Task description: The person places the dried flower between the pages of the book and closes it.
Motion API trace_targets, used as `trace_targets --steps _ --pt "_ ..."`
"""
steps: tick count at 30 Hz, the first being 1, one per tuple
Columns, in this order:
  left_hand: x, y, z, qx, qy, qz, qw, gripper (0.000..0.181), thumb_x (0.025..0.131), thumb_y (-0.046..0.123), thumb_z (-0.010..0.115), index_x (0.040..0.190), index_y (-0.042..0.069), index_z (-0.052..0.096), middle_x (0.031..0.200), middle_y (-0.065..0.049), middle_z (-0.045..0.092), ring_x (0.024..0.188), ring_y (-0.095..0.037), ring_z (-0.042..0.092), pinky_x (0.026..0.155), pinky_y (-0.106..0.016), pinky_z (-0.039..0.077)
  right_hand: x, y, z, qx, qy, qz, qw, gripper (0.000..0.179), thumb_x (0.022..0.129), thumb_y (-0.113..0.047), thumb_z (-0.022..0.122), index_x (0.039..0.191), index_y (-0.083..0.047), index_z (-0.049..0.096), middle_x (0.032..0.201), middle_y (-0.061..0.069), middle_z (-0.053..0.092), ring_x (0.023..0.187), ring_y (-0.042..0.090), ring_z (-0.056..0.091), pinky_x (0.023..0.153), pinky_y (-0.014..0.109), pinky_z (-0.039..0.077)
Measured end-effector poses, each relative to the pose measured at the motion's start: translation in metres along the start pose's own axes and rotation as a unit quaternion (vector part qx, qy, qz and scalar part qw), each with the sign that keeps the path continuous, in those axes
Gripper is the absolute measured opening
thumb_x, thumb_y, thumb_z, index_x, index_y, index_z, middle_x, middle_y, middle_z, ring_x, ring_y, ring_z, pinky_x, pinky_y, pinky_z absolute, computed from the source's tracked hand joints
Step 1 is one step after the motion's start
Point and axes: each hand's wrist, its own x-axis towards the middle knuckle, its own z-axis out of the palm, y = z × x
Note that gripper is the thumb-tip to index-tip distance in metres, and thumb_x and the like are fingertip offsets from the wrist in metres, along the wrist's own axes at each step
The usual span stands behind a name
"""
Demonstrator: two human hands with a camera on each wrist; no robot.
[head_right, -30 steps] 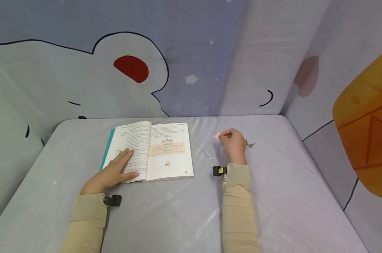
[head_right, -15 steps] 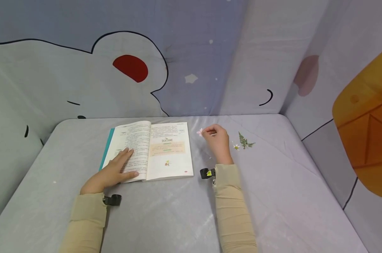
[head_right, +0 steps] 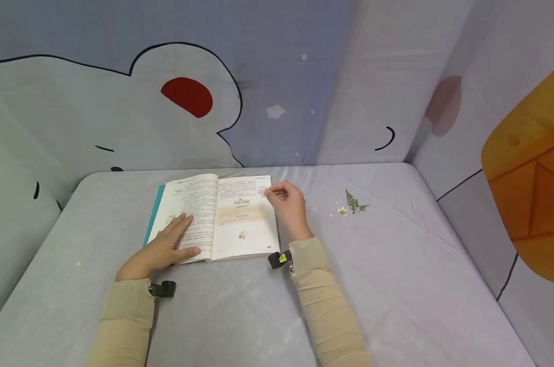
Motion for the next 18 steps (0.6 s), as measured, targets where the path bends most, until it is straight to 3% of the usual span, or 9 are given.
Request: trace_targets --steps 3,6,12,18 --pt "0.000 -0.001 0.000 -0.004 0.002 -0.003 1.0000 0.096 0.093 0.041 0.074 0.161 0.000 0.019 0.166 -0.028 0.009 0.151 -0.051 0.004 0.116 -0.073 0.006 -0.004 0.000 0.012 0.015 -0.016 0.006 0.9997 0.012 0.095 -0.014 0.073 0.099 -0.004 0.070 0.089 0.005 0.064 0.072 0.014 0.057 0.059 0.025 0.052" --pt "0.001 0.000 0.000 -0.004 0.004 0.000 1.0000 0.095 0.093 0.040 0.074 0.160 -0.001 0.019 0.166 -0.029 0.009 0.151 -0.051 0.004 0.115 -0.073 0.006 -0.008 0.001 0.021 0.031 -0.045 0.019 0.9983 0.010 0.095 -0.013 0.073 0.097 -0.004 0.070 0.087 0.005 0.064 0.073 0.017 0.058 0.064 0.030 0.055" --pt "0.001 -0.001 0.001 0.008 -0.007 0.003 0.9999 0.096 0.095 0.041 0.071 0.161 -0.001 0.017 0.166 -0.029 0.006 0.151 -0.052 0.002 0.115 -0.074 0.004 -0.016 0.005 0.039 0.073 -0.111 0.062 0.9892 0.010 0.094 -0.011 0.073 0.099 -0.002 0.070 0.087 0.007 0.065 0.077 0.020 0.061 0.072 0.031 0.057" --pt "0.002 -0.004 0.004 0.007 -0.010 -0.001 0.9999 0.097 0.095 0.044 0.070 0.161 -0.001 0.015 0.166 -0.028 0.005 0.151 -0.051 0.002 0.115 -0.074 0.003 -0.018 0.016 0.057 0.044 -0.159 0.040 0.9856 0.010 0.094 -0.008 0.071 0.100 0.000 0.071 0.085 0.005 0.066 0.073 0.017 0.061 0.065 0.024 0.053"
